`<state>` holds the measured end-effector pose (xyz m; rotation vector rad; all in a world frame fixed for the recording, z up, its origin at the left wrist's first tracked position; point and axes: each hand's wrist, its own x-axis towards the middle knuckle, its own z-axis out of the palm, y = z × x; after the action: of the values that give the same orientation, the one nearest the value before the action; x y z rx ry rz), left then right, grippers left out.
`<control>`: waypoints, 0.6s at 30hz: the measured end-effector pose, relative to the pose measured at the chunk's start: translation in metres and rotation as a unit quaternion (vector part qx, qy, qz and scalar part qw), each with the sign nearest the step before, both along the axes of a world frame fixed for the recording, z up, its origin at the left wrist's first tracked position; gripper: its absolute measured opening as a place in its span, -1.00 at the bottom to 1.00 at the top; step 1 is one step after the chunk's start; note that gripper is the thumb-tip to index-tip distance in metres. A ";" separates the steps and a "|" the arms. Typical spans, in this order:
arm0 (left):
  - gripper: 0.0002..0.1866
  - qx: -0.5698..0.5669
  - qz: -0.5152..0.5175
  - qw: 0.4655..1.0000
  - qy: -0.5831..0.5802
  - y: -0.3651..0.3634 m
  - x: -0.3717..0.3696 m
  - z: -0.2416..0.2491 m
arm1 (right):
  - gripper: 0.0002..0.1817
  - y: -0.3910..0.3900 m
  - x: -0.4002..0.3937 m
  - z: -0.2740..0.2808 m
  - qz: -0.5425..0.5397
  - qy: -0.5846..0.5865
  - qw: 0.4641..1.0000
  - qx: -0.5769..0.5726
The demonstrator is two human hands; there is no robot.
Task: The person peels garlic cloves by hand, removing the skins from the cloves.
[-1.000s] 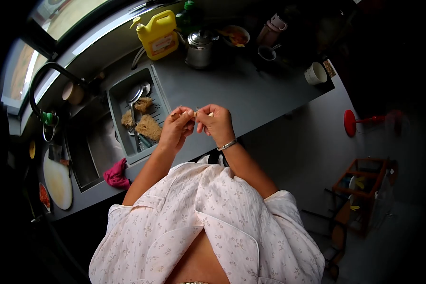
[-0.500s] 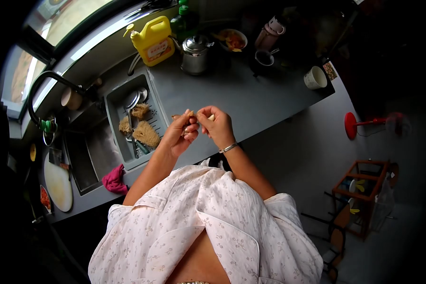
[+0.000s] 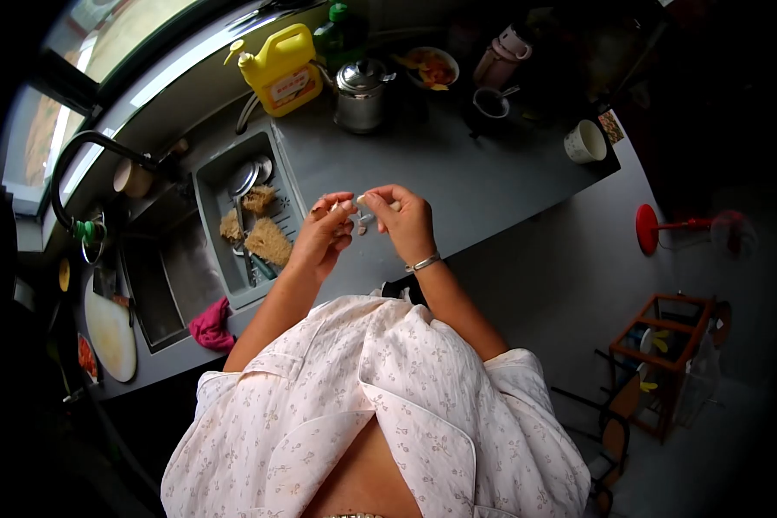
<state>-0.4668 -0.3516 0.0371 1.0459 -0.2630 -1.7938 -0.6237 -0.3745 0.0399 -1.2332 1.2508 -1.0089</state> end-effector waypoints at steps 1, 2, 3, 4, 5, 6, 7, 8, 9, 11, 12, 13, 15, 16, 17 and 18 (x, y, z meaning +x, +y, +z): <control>-0.75 -0.043 -0.018 0.997 -0.058 0.000 0.004 -0.007 | -0.81 0.000 -0.001 -0.001 -0.009 -0.022 1.000 0.015; -0.71 -0.086 -0.035 0.989 -0.115 0.000 0.006 -0.012 | -0.81 0.000 -0.001 -0.001 -0.011 -0.022 1.000 0.014; -0.69 -0.081 -0.035 0.988 -0.130 0.001 0.006 -0.005 | -0.80 0.000 -0.001 -0.002 -0.018 -0.015 1.000 0.016; -0.69 -0.082 -0.038 0.987 -0.130 0.000 0.006 -0.003 | -0.80 0.000 0.000 -0.002 -0.026 -0.009 0.999 0.017; -0.70 -0.061 -0.027 0.993 -0.095 -0.001 0.007 -0.002 | -0.80 0.001 0.001 -0.002 -0.029 -0.009 0.999 0.017; -0.71 -0.039 -0.016 0.997 -0.059 -0.001 0.008 -0.001 | -0.80 0.001 0.002 -0.002 -0.036 -0.017 0.999 0.023; -0.71 -0.038 -0.019 0.997 -0.059 -0.002 0.010 0.001 | -0.80 0.002 0.003 -0.002 -0.043 -0.025 0.998 0.028; -0.72 -0.021 -0.023 0.999 -0.038 -0.003 0.012 0.002 | -0.80 0.003 0.005 -0.002 -0.045 -0.024 0.998 0.029; -0.73 -0.004 -0.026 1.000 -0.017 -0.004 0.014 0.002 | -0.80 0.004 0.007 -0.002 -0.047 -0.020 0.998 0.031; -0.72 -0.028 -0.031 0.998 -0.047 -0.002 0.014 0.000 | -0.80 0.006 0.010 -0.001 -0.049 -0.015 0.998 0.032; -0.71 -0.053 -0.035 0.995 -0.078 -0.002 0.014 -0.001 | -0.81 0.006 0.011 0.000 -0.050 -0.013 0.998 0.023; -0.71 -0.053 -0.035 0.995 -0.077 -0.001 0.014 -0.002 | -0.82 0.006 0.012 0.000 -0.050 -0.011 0.999 0.013; -0.67 -0.054 -0.078 0.993 -0.067 0.001 0.015 -0.002 | -0.82 0.007 0.013 0.001 -0.050 -0.009 0.999 0.013; -0.67 -0.054 -0.078 0.993 -0.065 0.002 0.014 -0.003 | -0.82 0.008 0.014 0.001 -0.050 -0.009 0.999 0.012; -0.66 -0.051 -0.087 0.992 -0.071 0.003 0.013 -0.003 | -0.82 0.008 0.014 0.000 -0.050 -0.007 0.999 0.013; -0.64 -0.049 -0.096 0.991 -0.077 0.004 0.012 -0.003 | -0.82 0.009 0.015 0.000 -0.051 -0.001 0.999 0.003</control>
<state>-0.4545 -0.3481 0.0338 1.1210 -0.5583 -1.8514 -0.6090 -0.3656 0.0395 -1.1733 1.3263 -1.0785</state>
